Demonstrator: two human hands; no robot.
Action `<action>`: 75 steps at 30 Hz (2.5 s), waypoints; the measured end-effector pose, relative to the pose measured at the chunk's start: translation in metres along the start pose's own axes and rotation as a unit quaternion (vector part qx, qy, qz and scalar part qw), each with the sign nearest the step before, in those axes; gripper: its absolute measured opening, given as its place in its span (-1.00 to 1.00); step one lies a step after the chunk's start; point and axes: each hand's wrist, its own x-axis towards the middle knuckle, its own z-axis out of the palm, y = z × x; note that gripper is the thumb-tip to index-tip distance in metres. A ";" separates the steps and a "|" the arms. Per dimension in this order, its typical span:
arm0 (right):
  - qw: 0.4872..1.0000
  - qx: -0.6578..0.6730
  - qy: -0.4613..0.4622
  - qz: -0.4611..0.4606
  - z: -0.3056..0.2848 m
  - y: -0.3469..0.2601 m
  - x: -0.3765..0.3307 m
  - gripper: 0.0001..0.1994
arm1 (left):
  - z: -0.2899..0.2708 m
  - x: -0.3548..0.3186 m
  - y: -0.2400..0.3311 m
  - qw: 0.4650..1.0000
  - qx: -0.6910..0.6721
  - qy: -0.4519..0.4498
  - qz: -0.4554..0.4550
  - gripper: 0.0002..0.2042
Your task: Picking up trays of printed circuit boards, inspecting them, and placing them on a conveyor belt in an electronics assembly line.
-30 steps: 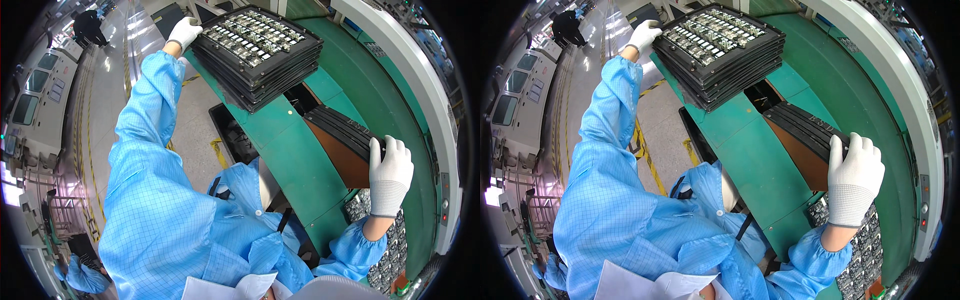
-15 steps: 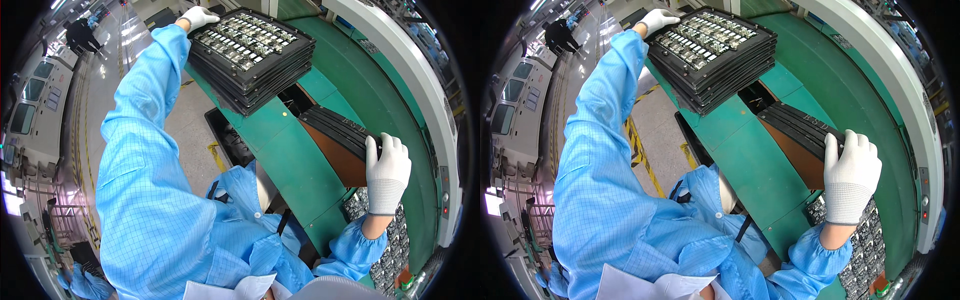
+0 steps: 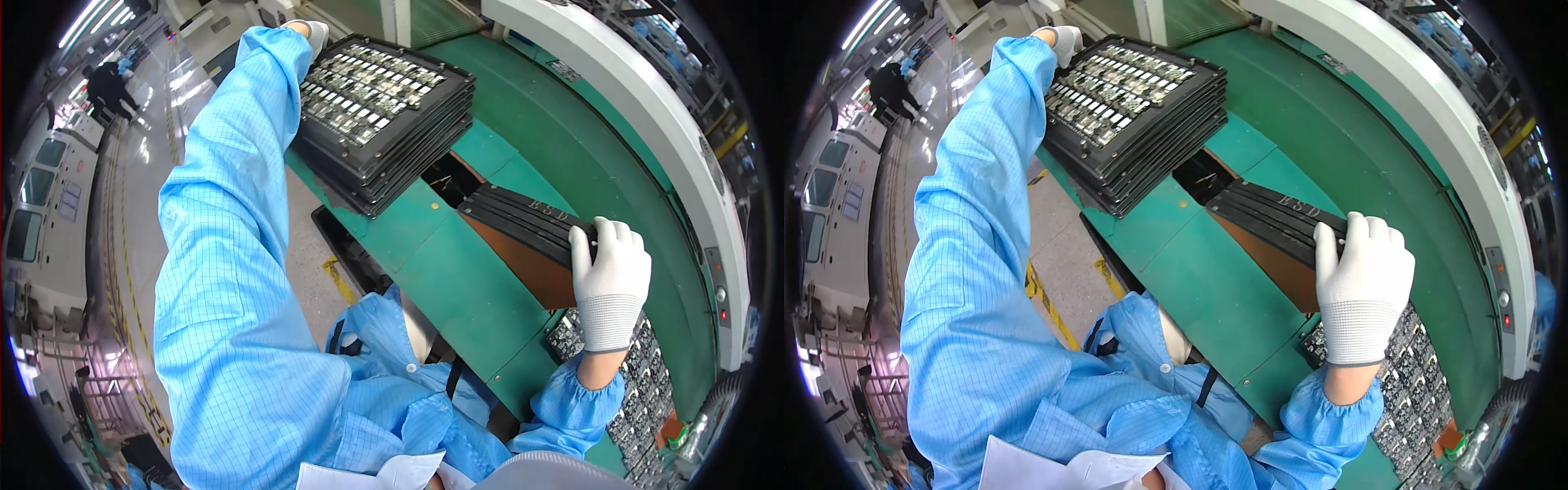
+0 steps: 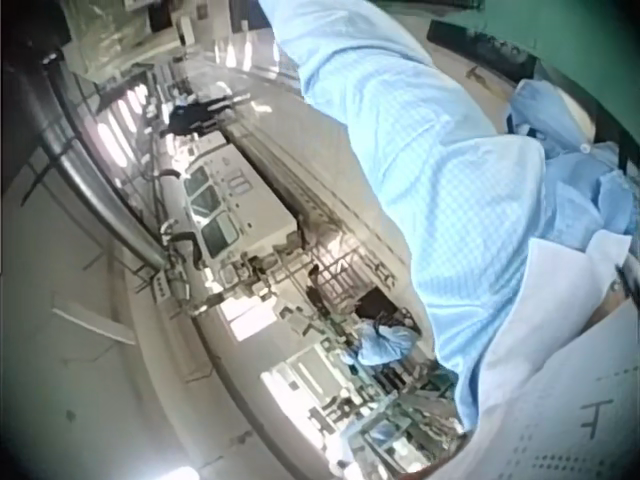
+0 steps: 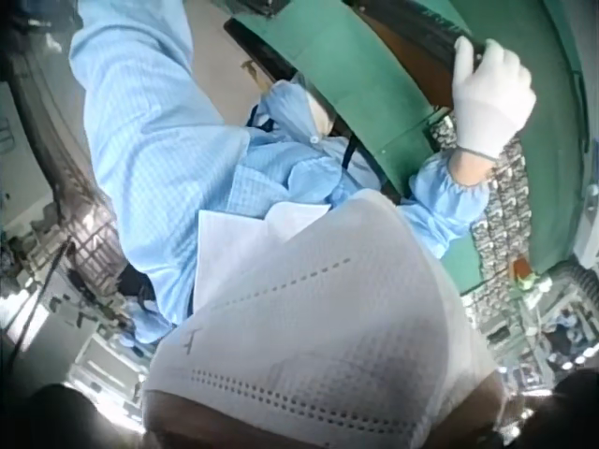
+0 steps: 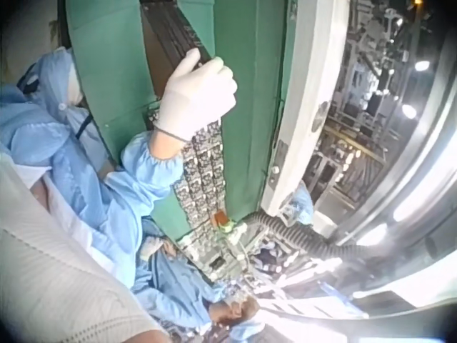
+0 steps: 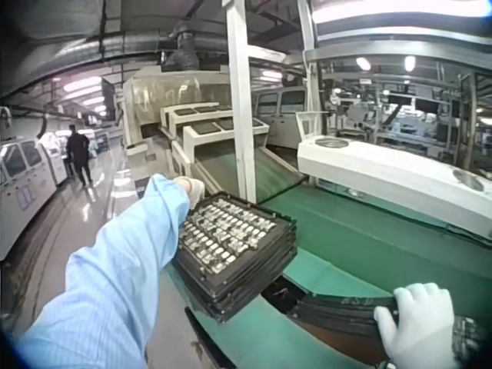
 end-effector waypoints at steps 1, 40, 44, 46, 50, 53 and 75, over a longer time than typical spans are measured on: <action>1.000 0.014 0.009 -0.014 0.001 -0.002 0.003 -0.69 | 0.016 0.027 -0.031 0.998 0.063 -0.001 0.019 -0.51; 0.997 0.024 0.009 0.066 0.001 -0.005 -0.006 -0.68 | -0.054 0.015 0.096 0.937 -0.111 0.207 0.260 -0.73; 0.996 0.020 -0.036 0.081 -0.002 0.001 -0.006 -0.65 | -0.058 0.031 0.116 0.939 0.002 0.217 0.266 -0.75; 0.993 0.033 -0.031 0.106 -0.002 0.007 -0.010 -0.65 | -0.059 0.042 0.132 0.901 -0.075 0.246 0.349 -0.71; 0.994 0.030 -0.074 0.077 0.000 0.006 -0.007 -0.77 | -0.068 0.016 0.133 0.840 -0.280 0.057 0.462 -0.56; 0.987 0.001 -0.146 0.074 0.003 0.004 0.004 -0.80 | -0.057 0.015 0.141 0.883 -0.289 0.072 0.363 -0.55; 0.998 -0.008 -0.050 0.026 0.003 0.008 -0.001 -0.68 | -0.089 -0.082 0.114 0.865 -0.190 0.228 0.405 -0.69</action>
